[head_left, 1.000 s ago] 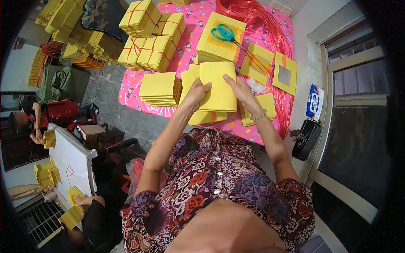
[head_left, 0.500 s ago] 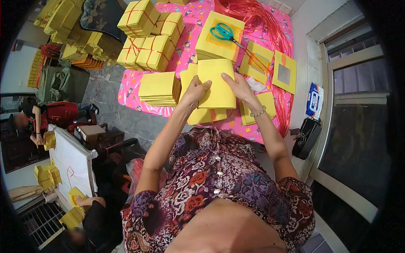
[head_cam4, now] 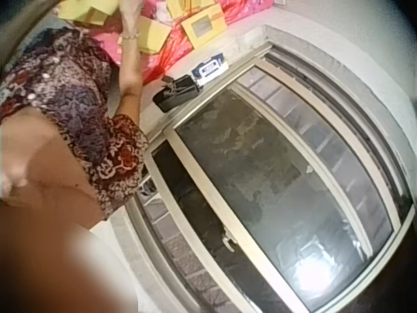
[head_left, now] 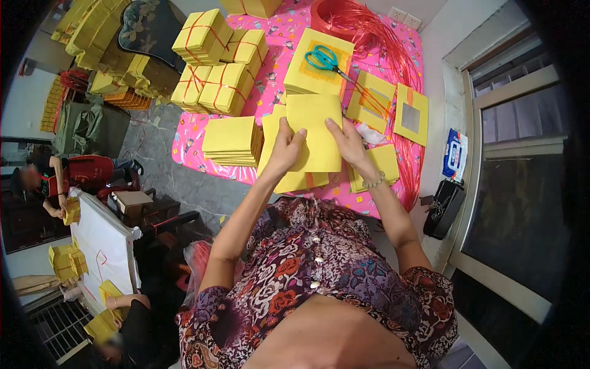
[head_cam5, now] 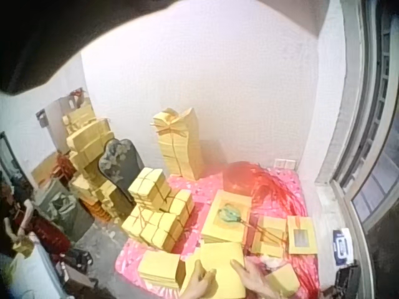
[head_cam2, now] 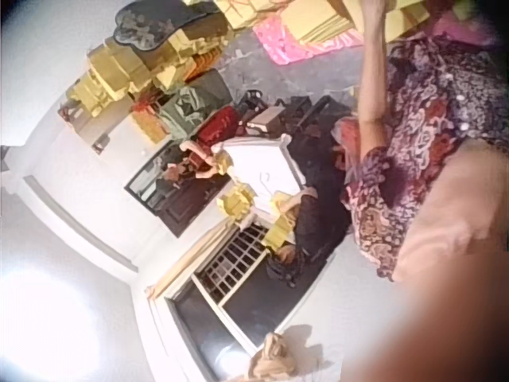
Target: Stacking sheets of yellow paper and bundling them together with red string.
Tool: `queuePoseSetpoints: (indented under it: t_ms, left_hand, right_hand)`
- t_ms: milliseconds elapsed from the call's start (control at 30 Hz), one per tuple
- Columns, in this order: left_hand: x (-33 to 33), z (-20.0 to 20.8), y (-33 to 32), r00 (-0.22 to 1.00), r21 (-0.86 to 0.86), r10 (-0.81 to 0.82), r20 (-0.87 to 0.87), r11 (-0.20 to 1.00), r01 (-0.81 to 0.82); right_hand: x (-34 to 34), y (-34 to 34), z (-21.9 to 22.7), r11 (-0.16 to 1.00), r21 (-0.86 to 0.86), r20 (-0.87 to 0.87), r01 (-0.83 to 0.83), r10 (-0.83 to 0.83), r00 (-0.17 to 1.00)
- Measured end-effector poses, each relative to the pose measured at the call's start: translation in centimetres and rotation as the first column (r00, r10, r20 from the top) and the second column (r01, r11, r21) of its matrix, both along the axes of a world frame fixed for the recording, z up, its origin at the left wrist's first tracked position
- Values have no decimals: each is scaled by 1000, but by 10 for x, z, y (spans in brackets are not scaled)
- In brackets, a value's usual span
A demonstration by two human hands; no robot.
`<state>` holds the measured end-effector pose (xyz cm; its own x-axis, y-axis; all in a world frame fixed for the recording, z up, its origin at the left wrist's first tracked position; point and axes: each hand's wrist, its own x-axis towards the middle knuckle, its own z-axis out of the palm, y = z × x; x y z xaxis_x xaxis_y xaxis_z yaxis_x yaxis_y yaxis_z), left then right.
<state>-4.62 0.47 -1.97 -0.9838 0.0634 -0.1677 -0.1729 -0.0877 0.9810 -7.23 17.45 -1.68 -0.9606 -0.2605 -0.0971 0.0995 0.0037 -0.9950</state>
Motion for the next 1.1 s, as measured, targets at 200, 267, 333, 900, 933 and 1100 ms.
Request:
queuePoseSetpoints:
  t_ms: [200,267,333,900,933,1100]
  left_hand:
    - [13,-2,6,983,-17,39,-180,999,-43]
    - [17,-1,5,982,-80,10,-191,996,-25]
    - [21,3,8,964,-197,-25,-266,980,-29]
    - [40,51,22,961,70,17,-275,998,3]
    - [42,52,21,954,37,13,-299,999,-2]
    - [49,59,12,938,-79,-10,-345,997,-18]
  right_hand:
    - [17,4,14,993,-114,-88,19,-29,996]
    - [20,7,19,983,-180,22,33,-30,999]
    - [22,9,22,976,-212,9,40,-39,999]
    - [57,16,26,983,-104,-284,151,-175,943]
    - [59,19,27,986,-117,-289,118,-147,946]
    - [66,13,28,966,-197,-242,168,-214,946]
